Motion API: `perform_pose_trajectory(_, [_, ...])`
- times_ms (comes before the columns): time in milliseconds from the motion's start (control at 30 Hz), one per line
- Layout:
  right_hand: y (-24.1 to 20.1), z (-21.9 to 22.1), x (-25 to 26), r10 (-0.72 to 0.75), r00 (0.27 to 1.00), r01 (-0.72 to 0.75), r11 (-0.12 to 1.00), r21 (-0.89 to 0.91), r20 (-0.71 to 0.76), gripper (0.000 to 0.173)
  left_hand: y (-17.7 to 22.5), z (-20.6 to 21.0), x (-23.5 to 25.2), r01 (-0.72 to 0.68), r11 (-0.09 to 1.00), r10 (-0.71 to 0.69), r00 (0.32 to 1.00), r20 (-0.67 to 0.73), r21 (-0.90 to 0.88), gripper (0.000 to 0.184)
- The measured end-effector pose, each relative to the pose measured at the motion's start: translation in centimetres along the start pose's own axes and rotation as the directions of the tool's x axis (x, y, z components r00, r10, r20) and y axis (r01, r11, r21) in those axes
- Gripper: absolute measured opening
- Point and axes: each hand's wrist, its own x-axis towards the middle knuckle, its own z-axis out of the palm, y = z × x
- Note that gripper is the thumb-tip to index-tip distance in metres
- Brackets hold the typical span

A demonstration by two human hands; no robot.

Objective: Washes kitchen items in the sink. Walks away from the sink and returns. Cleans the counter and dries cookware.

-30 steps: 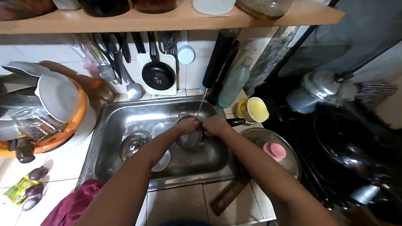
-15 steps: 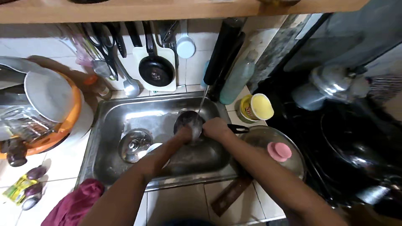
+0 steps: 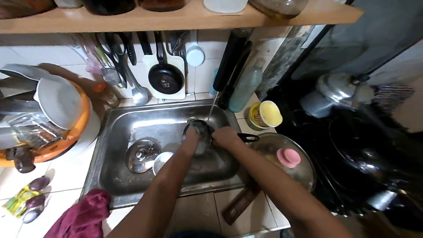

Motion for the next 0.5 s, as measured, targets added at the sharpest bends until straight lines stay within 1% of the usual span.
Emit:
perform_pose_trajectory(33, [-0.4, -0.2, -0.1, 0.005, 1.000, -0.004, 1.000, -0.006, 0.004, 0.027, 0.3, 0.7, -1.1, -0.002, 0.998, 0.002, 1.000, -0.007, 0.063, 0.039])
perform_pose_trajectory(67, [-0.6, -0.5, -0.1, 0.003, 1.000, -0.003, 1.000, -0.008, 0.002, 0.026, 1.0, 1.7, -2.7, 0.029, 0.997, -0.030, 0.999, 0.010, 0.072, 0.039])
perform_pose_trajectory(100, [-0.7, -0.7, 0.0, 0.002, 1.000, -0.002, 1.000, -0.010, -0.002, 0.025, 1.8, 2.3, -4.6, 0.073, 0.992, -0.080, 0.995, 0.059, 0.100, 0.038])
perform_pose_trajectory(133, [-0.6, -0.9, 0.1, 0.000, 1.000, 0.000, 1.000, -0.012, -0.003, 0.025, 2.3, 2.2, -6.3, 0.082, 0.982, -0.107, 0.984, 0.141, 0.170, 0.038])
perform_pose_trajectory(167, [-0.4, -1.0, 0.4, -0.005, 1.000, 0.005, 1.000, -0.014, -0.009, 0.024, 1.4, 1.0, -6.5, -0.030, 0.962, -0.061, 0.946, 0.318, 0.273, 0.039])
perform_pose_trajectory(200, [-0.1, -1.0, 0.7, -0.010, 1.000, 0.009, 1.000, -0.023, -0.015, 0.024, -0.7, -0.5, -4.8, -0.236, 0.899, 0.007, 0.851, 0.526, 0.369, 0.040])
perform_pose_trajectory(233, [0.1, -1.1, 1.0, -0.009, 1.000, 0.009, 0.999, -0.033, -0.012, 0.025, -2.2, -1.8, -3.0, -0.425, 0.804, 0.040, 0.737, 0.675, 0.416, 0.041])
perform_pose_trajectory(267, [0.2, -1.1, 1.3, -0.008, 1.000, 0.007, 0.999, -0.041, -0.010, 0.026, -2.9, -3.0, -1.8, -0.575, 0.684, 0.027, 0.635, 0.772, 0.449, 0.042])
perform_pose_trajectory(300, [0.3, -1.0, 1.5, -0.004, 1.000, 0.003, 0.999, -0.054, -0.010, 0.026, -3.0, -4.1, -0.8, -0.683, 0.545, -0.028, 0.566, 0.824, 0.487, 0.044])
perform_pose_trajectory(333, [0.3, -1.0, 1.7, -0.001, 1.000, 0.000, 0.998, -0.066, -0.014, 0.026, -2.8, -5.0, 0.0, -0.757, 0.393, -0.094, 0.532, 0.842, 0.522, 0.048])
perform_pose_trajectory(367, [0.4, -1.1, 1.8, -0.004, 1.000, 0.003, 0.997, -0.075, -0.020, 0.026, -2.1, -5.7, 0.7, -0.795, 0.240, -0.160, 0.534, 0.830, 0.557, 0.054])
perform_pose_trajectory(400, [0.5, -1.1, 1.9, -0.015, 1.000, 0.013, 0.996, -0.086, -0.024, 0.026, -1.3, -6.2, 1.2, -0.801, 0.093, -0.210, 0.565, 0.798, 0.591, 0.060])
perform_pose_trajectory(433, [0.7, -1.2, 1.9, -0.027, 0.999, 0.024, 0.995, -0.102, -0.022, 0.027, -0.4, -6.5, 1.8, -0.784, -0.028, -0.225, 0.609, 0.760, 0.620, 0.062])
perform_pose_trajectory(467, [0.7, -1.2, 1.9, -0.038, 0.999, 0.035, 0.993, -0.110, -0.019, 0.028, 0.3, -6.6, 2.3, -0.749, -0.124, -0.186, 0.661, 0.727, 0.650, 0.059])
perform_pose_trajectory(500, [0.7, -1.2, 1.8, -0.044, 0.999, 0.042, 0.993, -0.110, -0.018, 0.028, 0.7, -6.5, 2.7, -0.722, -0.204, -0.091, 0.686, 0.722, 0.661, 0.052])
